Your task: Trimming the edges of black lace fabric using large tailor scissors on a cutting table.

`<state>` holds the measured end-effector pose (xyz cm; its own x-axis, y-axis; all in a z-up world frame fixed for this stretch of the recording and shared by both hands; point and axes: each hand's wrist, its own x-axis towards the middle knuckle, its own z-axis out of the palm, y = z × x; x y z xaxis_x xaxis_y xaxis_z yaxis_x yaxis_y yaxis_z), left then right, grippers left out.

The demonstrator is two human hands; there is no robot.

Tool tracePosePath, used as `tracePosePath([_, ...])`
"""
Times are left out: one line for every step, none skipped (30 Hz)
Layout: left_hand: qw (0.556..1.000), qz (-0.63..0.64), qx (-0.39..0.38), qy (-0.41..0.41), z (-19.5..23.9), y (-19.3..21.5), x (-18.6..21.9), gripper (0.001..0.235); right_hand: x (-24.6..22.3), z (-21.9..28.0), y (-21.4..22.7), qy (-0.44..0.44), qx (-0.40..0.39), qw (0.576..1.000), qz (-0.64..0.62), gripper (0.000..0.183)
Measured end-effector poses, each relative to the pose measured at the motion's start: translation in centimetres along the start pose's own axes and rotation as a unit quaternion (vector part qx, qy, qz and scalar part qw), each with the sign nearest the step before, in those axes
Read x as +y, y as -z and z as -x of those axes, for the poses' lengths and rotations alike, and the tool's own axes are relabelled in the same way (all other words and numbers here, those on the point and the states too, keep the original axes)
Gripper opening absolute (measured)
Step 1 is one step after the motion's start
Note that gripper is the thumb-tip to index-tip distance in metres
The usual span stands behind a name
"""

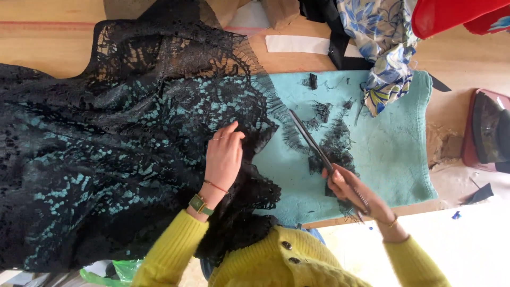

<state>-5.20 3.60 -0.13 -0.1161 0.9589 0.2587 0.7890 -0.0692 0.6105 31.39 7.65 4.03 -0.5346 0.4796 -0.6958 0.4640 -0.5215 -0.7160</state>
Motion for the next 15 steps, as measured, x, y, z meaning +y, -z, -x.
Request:
tracePosePath([0.997, -0.076, 0.015, -0.029, 0.3, -0.9, -0.2, 0.021, 0.1, 0.4, -0.7, 0.037, 0.052, 0.997, 0.053, 0.049])
tracePosePath([0.986, -0.151, 0.031, -0.057, 0.5, -1.7, -0.4, 0.044, 0.3, 0.8, -1.5, 0.073, 0.104, 0.986, 0.106, 0.053])
tracePosePath([0.986, -0.15, 0.031, -0.059, 0.6, -1.2, 0.7, 0.044, 2.0, 0.1, -0.9, 0.074, 0.106, 0.986, 0.106, 0.053])
tracePosePath([0.987, -0.154, -0.014, -0.048, 0.7, -0.7, 1.9, 0.07, 3.7, -0.6, -0.3, 0.078, 0.173, 0.966, 0.175, 0.051])
tracePosePath([0.985, -0.158, -0.059, -0.037, 0.8, 0.0, 3.1, 0.097, 5.5, -1.3, 0.3, 0.083, 0.238, 0.937, 0.242, 0.05])
tracePosePath([0.985, -0.158, -0.058, -0.038, 1.5, -0.6, 3.0, 0.097, 4.1, -1.1, -1.0, 0.083, 0.239, 0.937, 0.242, 0.05])
tracePosePath([0.972, -0.219, -0.075, -0.043, 2.2, -1.2, 3.0, 0.089, 2.6, -0.9, -2.2, 0.097, 0.297, 0.905, 0.287, 0.047])
tracePosePath([0.954, -0.28, -0.091, -0.047, 2.9, -1.7, 2.9, 0.085, 1.2, -0.7, -3.5, 0.109, 0.354, 0.868, 0.33, 0.05])
tracePosePath([0.954, -0.281, -0.09, -0.047, 3.2, -2.1, 2.6, 0.085, 0.8, -0.7, -3.9, 0.11, 0.355, 0.868, 0.33, 0.05])
tracePosePath([0.953, -0.283, -0.063, -0.082, 3.5, -2.5, 2.4, 0.064, 0.5, -0.6, -4.3, 0.116, 0.38, 0.848, 0.35, 0.049])
tracePosePath([0.951, -0.285, -0.036, -0.117, 3.8, -2.8, 2.1, 0.045, 0.1, -0.6, -4.8, 0.121, 0.405, 0.828, 0.369, 0.047])
tracePosePath([0.95, -0.286, -0.035, -0.118, 4.3, -2.7, 2.4, 0.045, 0.3, -0.9, -4.7, 0.122, 0.406, 0.827, 0.368, 0.047])
tracePosePath([0.963, -0.237, -0.039, -0.124, 4.9, -2.7, 2.8, 0.044, 0.5, -1.0, -4.7, 0.103, 0.418, 0.813, 0.392, 0.039])
tracePosePath([0.973, -0.187, -0.044, -0.129, 5.4, -2.7, 3.1, 0.043, 0.7, -1.2, -4.7, 0.085, 0.429, 0.798, 0.414, 0.032])
tracePosePath([0.972, -0.187, -0.044, -0.132, 6.0, -2.5, 3.8, 0.043, 1.4, -1.3, -4.2, 0.084, 0.431, 0.798, 0.412, 0.032])
